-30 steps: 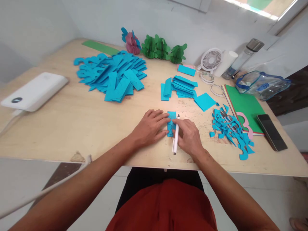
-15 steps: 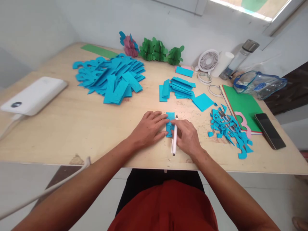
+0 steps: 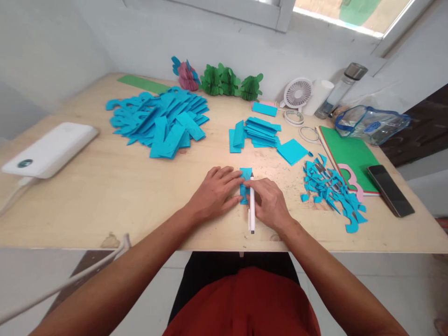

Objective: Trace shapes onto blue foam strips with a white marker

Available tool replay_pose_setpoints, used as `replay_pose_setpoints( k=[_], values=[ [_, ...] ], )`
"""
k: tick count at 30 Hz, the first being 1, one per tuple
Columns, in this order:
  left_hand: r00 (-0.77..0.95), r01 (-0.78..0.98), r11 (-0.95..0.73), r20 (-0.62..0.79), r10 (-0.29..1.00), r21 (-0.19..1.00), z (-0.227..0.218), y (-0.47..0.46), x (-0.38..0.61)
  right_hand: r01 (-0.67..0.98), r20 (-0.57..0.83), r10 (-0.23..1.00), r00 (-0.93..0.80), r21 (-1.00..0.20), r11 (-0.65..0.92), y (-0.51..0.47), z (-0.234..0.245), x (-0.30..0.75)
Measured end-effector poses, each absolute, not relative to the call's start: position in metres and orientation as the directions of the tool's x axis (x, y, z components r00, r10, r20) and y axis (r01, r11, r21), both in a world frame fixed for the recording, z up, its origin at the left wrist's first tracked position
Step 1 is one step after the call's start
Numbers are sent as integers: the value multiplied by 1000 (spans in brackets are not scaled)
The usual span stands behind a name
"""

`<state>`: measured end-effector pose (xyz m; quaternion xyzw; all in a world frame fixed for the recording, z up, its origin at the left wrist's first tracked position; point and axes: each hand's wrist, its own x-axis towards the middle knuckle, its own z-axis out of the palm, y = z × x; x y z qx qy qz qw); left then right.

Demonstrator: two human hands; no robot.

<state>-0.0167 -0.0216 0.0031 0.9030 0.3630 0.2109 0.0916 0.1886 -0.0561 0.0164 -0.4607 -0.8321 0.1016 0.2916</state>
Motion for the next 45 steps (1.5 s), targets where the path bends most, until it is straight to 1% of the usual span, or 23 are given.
replay_pose_setpoints(
  k=[9, 15, 28, 45],
  values=[
    [638, 615, -715, 322, 699, 333, 6, -24, -17, 723, 387, 836, -389, -433, 537, -56, 16, 189],
    [632, 618, -720, 345, 694, 318, 5, -24, -17, 712, 408, 827, -386, -438, 548, -55, 15, 189],
    [631, 622, -720, 347, 694, 308, 6, -26, -16, 727, 401, 842, -361, -445, 523, -55, 13, 189],
    [628, 634, -723, 364, 688, 274, 6, -28, -16, 718, 417, 831, -369, -440, 540, -54, 14, 189]
  ],
)
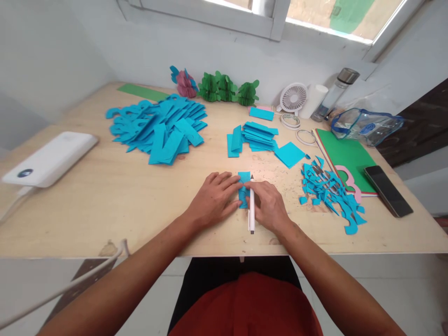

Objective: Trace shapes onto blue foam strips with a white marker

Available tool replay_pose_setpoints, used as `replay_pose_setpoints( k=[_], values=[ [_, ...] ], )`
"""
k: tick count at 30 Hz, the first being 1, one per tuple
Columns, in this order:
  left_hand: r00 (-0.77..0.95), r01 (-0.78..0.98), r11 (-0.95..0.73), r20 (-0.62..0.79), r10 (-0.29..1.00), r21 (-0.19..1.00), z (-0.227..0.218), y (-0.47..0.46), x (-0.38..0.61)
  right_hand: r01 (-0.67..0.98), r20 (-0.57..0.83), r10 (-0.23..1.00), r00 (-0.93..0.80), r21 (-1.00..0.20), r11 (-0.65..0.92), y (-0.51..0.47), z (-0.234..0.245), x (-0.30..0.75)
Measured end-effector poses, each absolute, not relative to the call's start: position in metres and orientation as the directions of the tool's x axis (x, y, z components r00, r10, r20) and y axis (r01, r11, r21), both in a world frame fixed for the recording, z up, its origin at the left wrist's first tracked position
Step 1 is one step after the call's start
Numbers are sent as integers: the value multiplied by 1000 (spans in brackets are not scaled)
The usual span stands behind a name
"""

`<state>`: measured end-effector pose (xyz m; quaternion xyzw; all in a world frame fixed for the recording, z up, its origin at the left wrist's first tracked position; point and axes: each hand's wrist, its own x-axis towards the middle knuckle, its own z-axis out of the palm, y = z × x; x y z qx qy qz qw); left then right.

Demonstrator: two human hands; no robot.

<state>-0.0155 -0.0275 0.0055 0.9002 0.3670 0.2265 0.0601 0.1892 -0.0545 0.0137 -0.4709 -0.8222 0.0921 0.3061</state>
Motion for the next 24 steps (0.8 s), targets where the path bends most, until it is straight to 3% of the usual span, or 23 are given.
replay_pose_setpoints(
  k=[24],
  values=[
    [625, 630, -730, 386, 679, 265, 4, -28, -15, 698, 462, 807, -368, -436, 569, -54, 11, 189]
  ],
)
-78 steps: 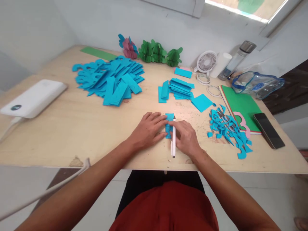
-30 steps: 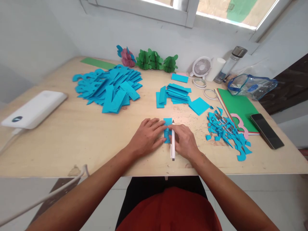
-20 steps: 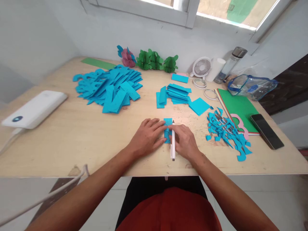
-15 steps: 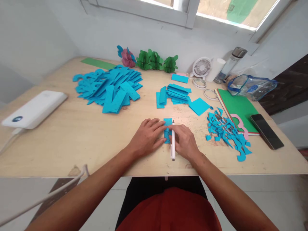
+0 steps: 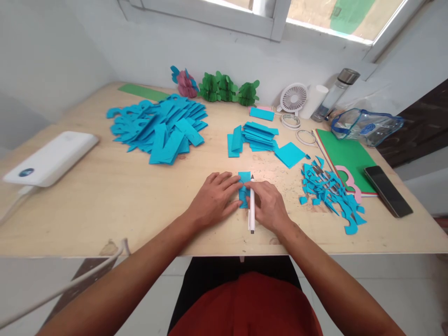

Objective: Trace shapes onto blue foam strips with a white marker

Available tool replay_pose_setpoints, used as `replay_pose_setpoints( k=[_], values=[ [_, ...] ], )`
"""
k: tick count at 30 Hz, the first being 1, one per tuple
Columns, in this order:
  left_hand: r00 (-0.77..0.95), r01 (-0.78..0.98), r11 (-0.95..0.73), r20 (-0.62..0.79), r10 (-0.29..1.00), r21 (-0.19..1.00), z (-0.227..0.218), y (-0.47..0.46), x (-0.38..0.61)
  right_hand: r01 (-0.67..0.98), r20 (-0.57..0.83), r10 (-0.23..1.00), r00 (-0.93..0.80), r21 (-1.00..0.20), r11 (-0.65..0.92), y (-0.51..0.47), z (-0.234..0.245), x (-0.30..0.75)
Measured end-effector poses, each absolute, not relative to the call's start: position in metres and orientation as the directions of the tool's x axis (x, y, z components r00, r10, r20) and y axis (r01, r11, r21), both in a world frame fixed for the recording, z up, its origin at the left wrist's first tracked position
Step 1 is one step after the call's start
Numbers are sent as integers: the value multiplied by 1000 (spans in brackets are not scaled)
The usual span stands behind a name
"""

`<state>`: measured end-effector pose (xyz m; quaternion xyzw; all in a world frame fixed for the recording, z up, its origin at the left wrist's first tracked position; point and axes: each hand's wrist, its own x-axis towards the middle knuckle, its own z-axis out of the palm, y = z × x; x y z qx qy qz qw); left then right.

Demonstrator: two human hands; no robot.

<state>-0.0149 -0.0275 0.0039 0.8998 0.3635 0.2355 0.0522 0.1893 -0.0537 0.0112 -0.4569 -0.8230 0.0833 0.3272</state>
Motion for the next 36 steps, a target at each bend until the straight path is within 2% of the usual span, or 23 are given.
replay_pose_setpoints(
  k=[36],
  values=[
    [629, 633, -706, 320, 708, 318, 5, -25, -15, 722, 393, 824, -408, -414, 555, -55, 15, 189]
  ],
)
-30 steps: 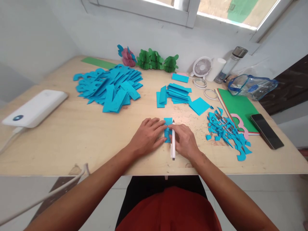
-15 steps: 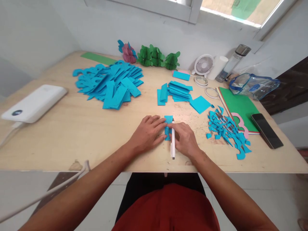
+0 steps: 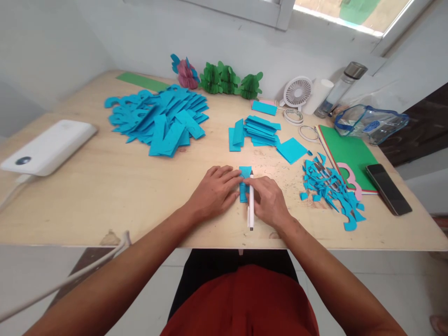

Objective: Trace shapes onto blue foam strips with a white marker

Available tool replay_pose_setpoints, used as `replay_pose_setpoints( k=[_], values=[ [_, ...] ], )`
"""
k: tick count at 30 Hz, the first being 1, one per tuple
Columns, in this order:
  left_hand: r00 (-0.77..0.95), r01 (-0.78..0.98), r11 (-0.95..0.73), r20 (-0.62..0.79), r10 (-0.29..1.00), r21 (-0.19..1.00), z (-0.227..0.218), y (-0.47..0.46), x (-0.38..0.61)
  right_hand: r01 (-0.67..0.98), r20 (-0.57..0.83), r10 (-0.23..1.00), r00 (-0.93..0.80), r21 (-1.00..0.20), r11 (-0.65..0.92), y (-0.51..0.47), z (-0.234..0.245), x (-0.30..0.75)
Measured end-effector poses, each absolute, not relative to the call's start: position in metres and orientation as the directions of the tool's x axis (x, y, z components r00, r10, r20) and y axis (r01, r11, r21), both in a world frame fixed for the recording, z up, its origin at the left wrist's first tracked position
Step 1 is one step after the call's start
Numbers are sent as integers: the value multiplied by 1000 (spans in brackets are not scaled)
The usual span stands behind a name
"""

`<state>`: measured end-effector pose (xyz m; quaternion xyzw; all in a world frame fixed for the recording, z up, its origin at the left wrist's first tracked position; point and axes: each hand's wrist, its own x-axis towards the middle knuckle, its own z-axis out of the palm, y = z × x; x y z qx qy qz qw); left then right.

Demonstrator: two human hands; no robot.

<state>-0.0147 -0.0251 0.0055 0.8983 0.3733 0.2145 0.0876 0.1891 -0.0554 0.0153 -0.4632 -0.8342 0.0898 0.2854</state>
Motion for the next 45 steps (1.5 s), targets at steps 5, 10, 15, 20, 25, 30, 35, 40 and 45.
replay_pose_setpoints(
  k=[5, 10, 15, 20, 25, 30, 35, 40, 45],
  values=[
    [625, 630, -706, 329, 708, 323, 6, -25, -14, 727, 396, 813, -427, -384, 569, -56, 17, 188],
    [635, 618, -720, 340, 694, 317, 5, -25, -15, 730, 405, 809, -426, -374, 572, -56, 17, 188],
    [632, 624, -715, 333, 700, 317, 4, -24, -15, 741, 400, 816, -418, -370, 561, -57, 17, 187],
    [630, 625, -710, 329, 704, 324, 5, -25, -15, 728, 401, 818, -411, -395, 560, -56, 15, 188],
    [623, 626, -706, 332, 708, 330, 4, -24, -15, 723, 391, 822, -413, -408, 557, -55, 14, 189],
    [630, 621, -713, 335, 701, 325, 5, -25, -16, 712, 404, 814, -419, -411, 570, -56, 15, 189],
    [628, 634, -705, 320, 709, 318, 6, -25, -15, 714, 398, 814, -423, -407, 570, -56, 15, 189],
    [633, 631, -711, 324, 703, 311, 6, -25, -15, 708, 401, 807, -434, -402, 581, -55, 14, 189],
    [627, 637, -706, 325, 708, 310, 6, -25, -15, 709, 403, 810, -426, -408, 576, -56, 15, 189]
  ],
)
